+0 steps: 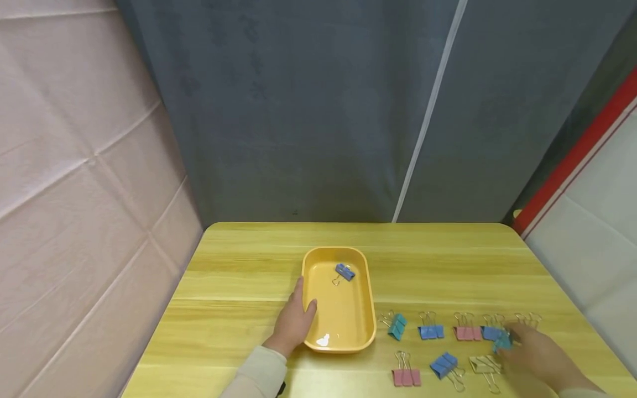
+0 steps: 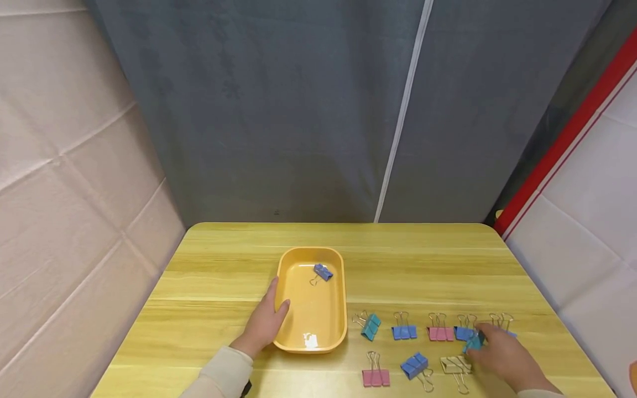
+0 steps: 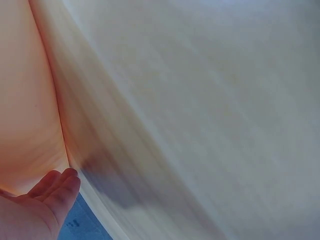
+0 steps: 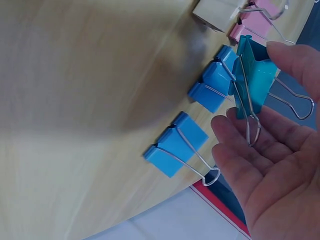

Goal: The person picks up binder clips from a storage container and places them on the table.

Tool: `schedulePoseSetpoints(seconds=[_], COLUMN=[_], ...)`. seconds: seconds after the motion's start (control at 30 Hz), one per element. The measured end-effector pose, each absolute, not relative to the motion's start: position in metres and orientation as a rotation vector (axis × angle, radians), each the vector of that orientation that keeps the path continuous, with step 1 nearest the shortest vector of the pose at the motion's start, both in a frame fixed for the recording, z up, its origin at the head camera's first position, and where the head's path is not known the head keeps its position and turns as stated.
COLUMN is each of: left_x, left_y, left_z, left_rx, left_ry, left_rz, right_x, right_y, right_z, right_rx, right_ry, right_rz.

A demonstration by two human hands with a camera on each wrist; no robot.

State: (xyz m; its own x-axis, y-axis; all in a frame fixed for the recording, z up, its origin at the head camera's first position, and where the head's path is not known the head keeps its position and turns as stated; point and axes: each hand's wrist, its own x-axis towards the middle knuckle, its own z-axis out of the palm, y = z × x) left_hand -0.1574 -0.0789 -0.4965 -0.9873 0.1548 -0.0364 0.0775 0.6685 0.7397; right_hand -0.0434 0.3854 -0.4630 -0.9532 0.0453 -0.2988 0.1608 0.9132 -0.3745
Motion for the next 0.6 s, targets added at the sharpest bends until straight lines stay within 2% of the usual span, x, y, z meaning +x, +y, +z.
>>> schedulePoseSetpoints(seconds=[0.6], left_x=[-0.158], left_y=[-0.079], left_z=[-0.498], left_rx=[0.176], left_ry=[2.774], left_rz=[1.216], right_x=[-0.031], right_y=[0.393], right_z=[-0.481], right_rx=[0.174], right_ry=[2.784], right_rz=[-0.585])
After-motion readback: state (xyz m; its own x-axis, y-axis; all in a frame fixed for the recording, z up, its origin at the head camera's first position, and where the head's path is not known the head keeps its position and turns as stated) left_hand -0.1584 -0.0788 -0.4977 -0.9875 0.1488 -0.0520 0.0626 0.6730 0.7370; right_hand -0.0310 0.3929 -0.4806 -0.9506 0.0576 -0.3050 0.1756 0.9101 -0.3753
